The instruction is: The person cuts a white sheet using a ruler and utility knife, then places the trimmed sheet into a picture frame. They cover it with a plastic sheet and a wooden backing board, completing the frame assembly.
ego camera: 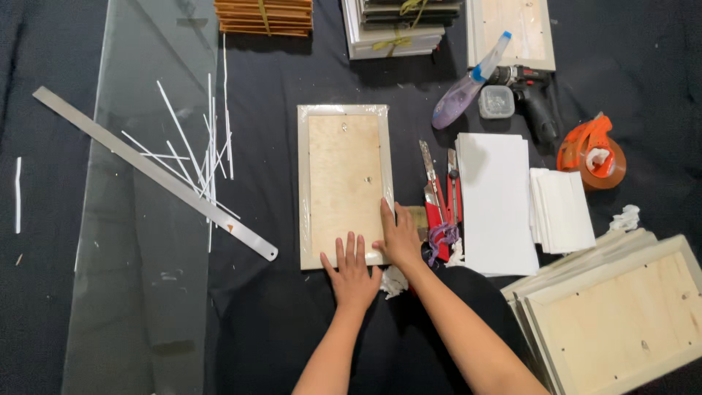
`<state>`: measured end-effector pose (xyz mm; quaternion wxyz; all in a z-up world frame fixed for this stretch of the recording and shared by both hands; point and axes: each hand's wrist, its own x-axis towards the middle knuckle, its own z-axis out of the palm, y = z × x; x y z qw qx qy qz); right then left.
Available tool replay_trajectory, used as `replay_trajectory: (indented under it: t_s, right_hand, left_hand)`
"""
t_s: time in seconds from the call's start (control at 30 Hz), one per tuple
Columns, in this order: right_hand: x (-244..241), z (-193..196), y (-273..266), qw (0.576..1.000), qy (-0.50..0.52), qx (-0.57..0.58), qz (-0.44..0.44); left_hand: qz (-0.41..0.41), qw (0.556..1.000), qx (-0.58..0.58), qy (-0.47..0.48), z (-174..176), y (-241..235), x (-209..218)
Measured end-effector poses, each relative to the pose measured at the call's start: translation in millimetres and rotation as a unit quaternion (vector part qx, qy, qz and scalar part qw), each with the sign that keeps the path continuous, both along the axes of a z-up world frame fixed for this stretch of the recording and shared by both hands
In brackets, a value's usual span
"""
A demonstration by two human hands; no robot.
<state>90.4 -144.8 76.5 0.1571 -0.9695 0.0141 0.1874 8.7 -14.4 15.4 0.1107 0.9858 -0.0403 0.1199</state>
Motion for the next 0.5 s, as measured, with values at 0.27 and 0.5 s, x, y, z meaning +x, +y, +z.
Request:
replay_trajectory:
  t_s: [0.27,0.5]
  right_hand:
    - [6,-17,-16,0.999,0.026,0.032,-0.026]
    - [-13,-31,-57,0.986,-0.018,0.102,-0.133]
  left_hand:
    - [0.002,0.946,-0.078,0.315,1,101,76]
    - [0.176,0.883,-0.124,0.416,46,123,89]
